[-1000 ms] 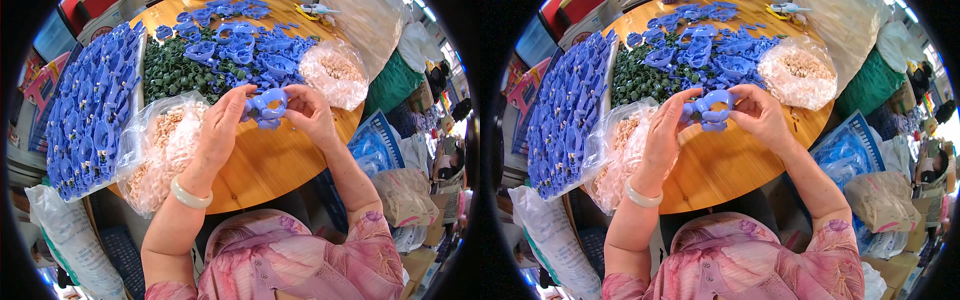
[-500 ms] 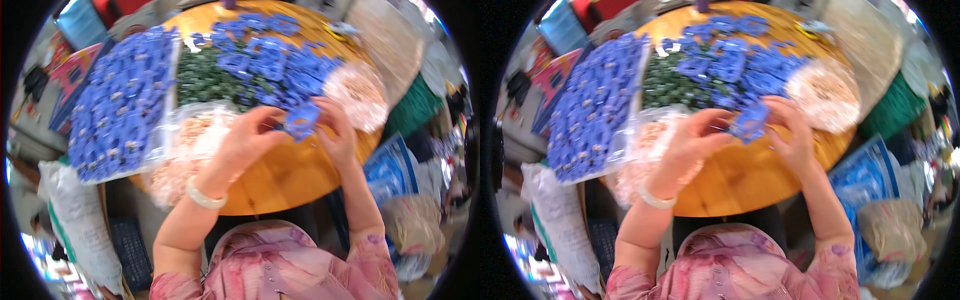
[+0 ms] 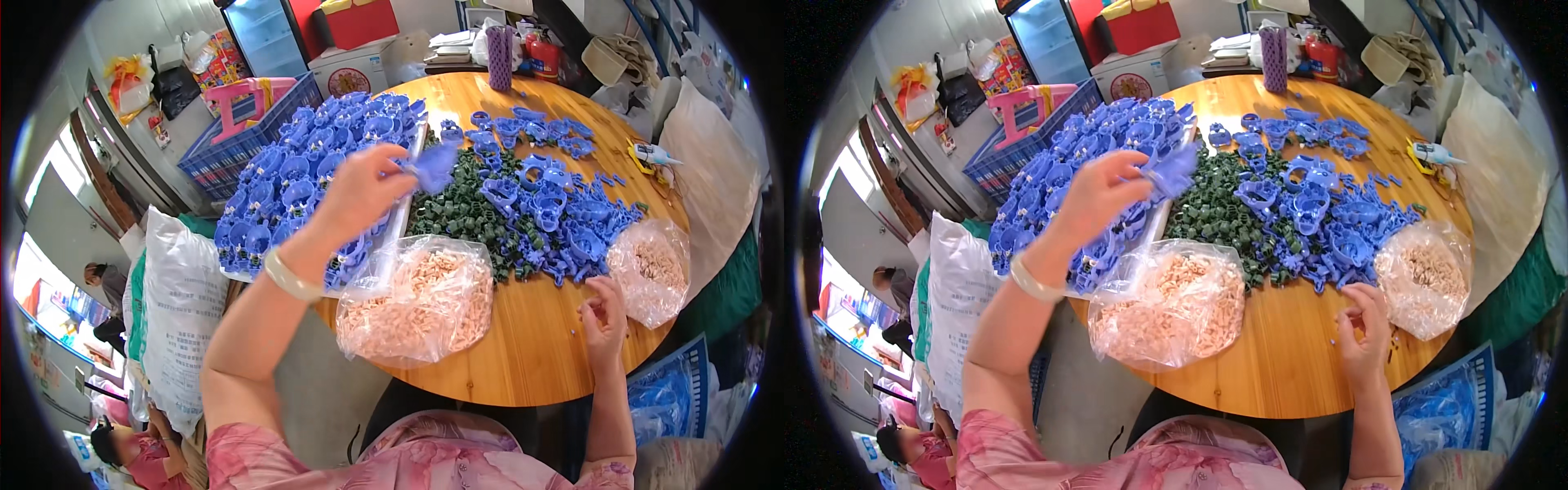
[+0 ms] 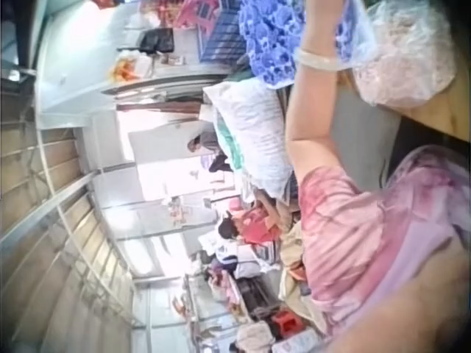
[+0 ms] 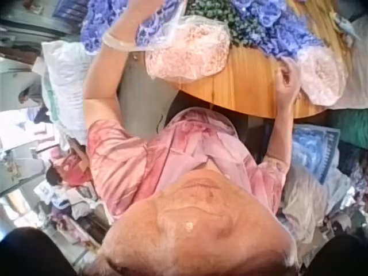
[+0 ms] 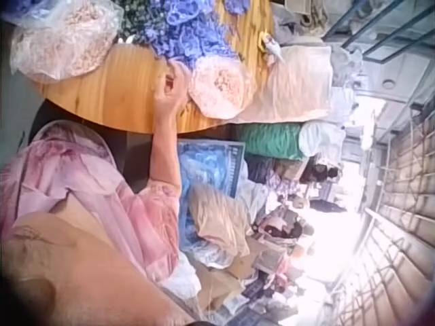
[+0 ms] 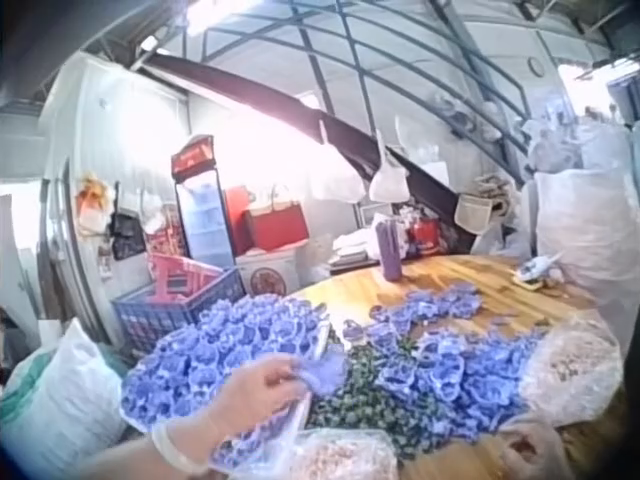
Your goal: Assembling small blue plastic toy components at a workbench.
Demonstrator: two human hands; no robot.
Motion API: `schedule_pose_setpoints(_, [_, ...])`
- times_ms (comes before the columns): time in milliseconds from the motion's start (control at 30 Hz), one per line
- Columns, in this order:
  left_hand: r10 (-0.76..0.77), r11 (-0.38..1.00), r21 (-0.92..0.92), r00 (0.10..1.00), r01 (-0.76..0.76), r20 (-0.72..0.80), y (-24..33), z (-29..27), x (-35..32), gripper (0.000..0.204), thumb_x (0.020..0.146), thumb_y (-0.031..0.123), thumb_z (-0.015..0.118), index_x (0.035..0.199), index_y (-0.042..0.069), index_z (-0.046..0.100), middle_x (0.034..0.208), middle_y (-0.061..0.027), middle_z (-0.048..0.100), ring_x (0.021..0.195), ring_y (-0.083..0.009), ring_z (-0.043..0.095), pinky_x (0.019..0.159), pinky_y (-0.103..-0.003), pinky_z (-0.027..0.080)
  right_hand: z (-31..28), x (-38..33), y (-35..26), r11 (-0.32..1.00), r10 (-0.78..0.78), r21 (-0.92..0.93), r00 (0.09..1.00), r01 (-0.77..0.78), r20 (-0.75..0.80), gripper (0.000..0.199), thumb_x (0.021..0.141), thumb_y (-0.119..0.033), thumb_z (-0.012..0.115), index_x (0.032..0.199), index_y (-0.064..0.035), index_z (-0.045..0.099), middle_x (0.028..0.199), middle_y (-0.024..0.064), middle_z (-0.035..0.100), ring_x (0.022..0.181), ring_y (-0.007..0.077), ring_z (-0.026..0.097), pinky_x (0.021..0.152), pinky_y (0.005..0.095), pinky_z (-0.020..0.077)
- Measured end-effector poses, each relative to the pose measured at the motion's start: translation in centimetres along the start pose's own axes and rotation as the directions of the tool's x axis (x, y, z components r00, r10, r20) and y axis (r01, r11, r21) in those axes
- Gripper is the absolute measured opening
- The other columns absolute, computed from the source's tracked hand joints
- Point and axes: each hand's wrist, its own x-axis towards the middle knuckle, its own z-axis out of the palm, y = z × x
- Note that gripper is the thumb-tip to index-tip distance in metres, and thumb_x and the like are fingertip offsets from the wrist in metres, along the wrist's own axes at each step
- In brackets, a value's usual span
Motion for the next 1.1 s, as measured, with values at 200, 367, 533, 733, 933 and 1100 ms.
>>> schedule_pose_setpoints(200, [-0.056, 0.935, 0.327, 0.965, 0.140, -0.256, -7.7, -9.3, 8.9, 0.045, 0.075, 0.025, 0.066, 0.109, -0.003, 0.059, 0.077, -0.0127, 0.067, 0.070, -0.0193, 0.066, 0.065, -0.030, 0.050, 0.4, 0.6, 0.3, 0.998, -0.044, -0.031, 0.999, 0.045, 0.025, 0.029, 0.076, 0.009, 0.051, 0.102, -0.0027, 0.059, 0.108, 0.0078, 0.053, 0.072, 0.0103, 0.052, 0.060, 0.0210, 0.0469])
schedule_pose_setpoints(367, [-0.078, 0.878, 0.409, 0.918, 0.247, -0.388, -11.7, -9.9, 15.1, 0.048, 0.074, 0.027, 0.066, 0.113, -0.001, 0.058, 0.089, -0.0166, 0.067, 0.083, -0.0258, 0.065, 0.076, -0.034, 0.049, 0.0, 0.7, 0.6, 0.998, -0.026, -0.061, 0.997, 0.031, 0.076, 0.027, 0.076, 0.009, 0.049, 0.099, -0.0014, 0.058, 0.107, 0.0079, 0.051, 0.073, 0.0099, 0.051, 0.063, 0.0208, 0.0477])
schedule_pose_setpoints(533, [-0.018, 0.750, 0.604, 0.921, 0.269, -0.389, -13.7, -7.1, 19.8, 0.045, 0.079, 0.028, 0.065, 0.114, 0.002, 0.056, 0.103, -0.0204, 0.063, 0.097, -0.0330, 0.062, 0.084, -0.039, 0.048, 0.5, 0.8, 0.6, 0.997, 0.050, -0.060, 0.997, -0.046, 0.059, 0.024, 0.075, 0.010, 0.051, 0.094, -0.0015, 0.060, 0.099, 0.0087, 0.054, 0.069, 0.0117, 0.052, 0.057, 0.0210, 0.0452])
schedule_pose_setpoints(733, [-0.042, 0.669, 0.672, 0.919, 0.318, -0.393, -16.3, -5.0, 24.8, 0.040, 0.081, 0.029, 0.065, 0.110, 0.003, 0.054, 0.101, -0.0201, 0.064, 0.095, -0.0334, 0.062, 0.079, -0.040, 0.051, 0.1, 1.2, 0.7, 0.990, 0.105, -0.103, 0.991, -0.096, 0.085, 0.022, 0.076, 0.010, 0.051, 0.093, -0.0019, 0.060, 0.096, 0.0083, 0.054, 0.069, 0.0114, 0.053, 0.056, 0.0208, 0.0445])
schedule_pose_setpoints(933, [-0.131, 0.604, 0.679, 0.892, 0.417, -0.432, -19.3, -3.6, 26.8, 0.039, 0.082, 0.028, 0.065, 0.110, 0.004, 0.053, 0.101, -0.0187, 0.065, 0.095, -0.0330, 0.063, 0.080, -0.040, 0.051, 0.1, 2.0, 0.4, 0.973, 0.212, -0.116, 0.969, -0.198, 0.129, 0.018, 0.077, 0.010, 0.052, 0.089, -0.0007, 0.060, 0.092, 0.0081, 0.053, 0.064, 0.0107, 0.052, 0.056, 0.0210, 0.0433])
schedule_pose_setpoints(1100, [-0.206, 0.568, 0.656, 0.858, 0.496, -0.470, -21.0, -3.5, 27.1, 0.034, 0.082, 0.026, 0.064, 0.107, 0.005, 0.054, 0.101, -0.0173, 0.065, 0.096, -0.0319, 0.063, 0.082, -0.040, 0.051, 0.1, 2.1, 0.4, 0.971, 0.190, -0.168, 0.974, -0.168, 0.127, 0.015, 0.078, 0.009, 0.054, 0.087, -0.0005, 0.061, 0.089, 0.0082, 0.055, 0.066, 0.0125, 0.054, 0.054, 0.0214, 0.0421])
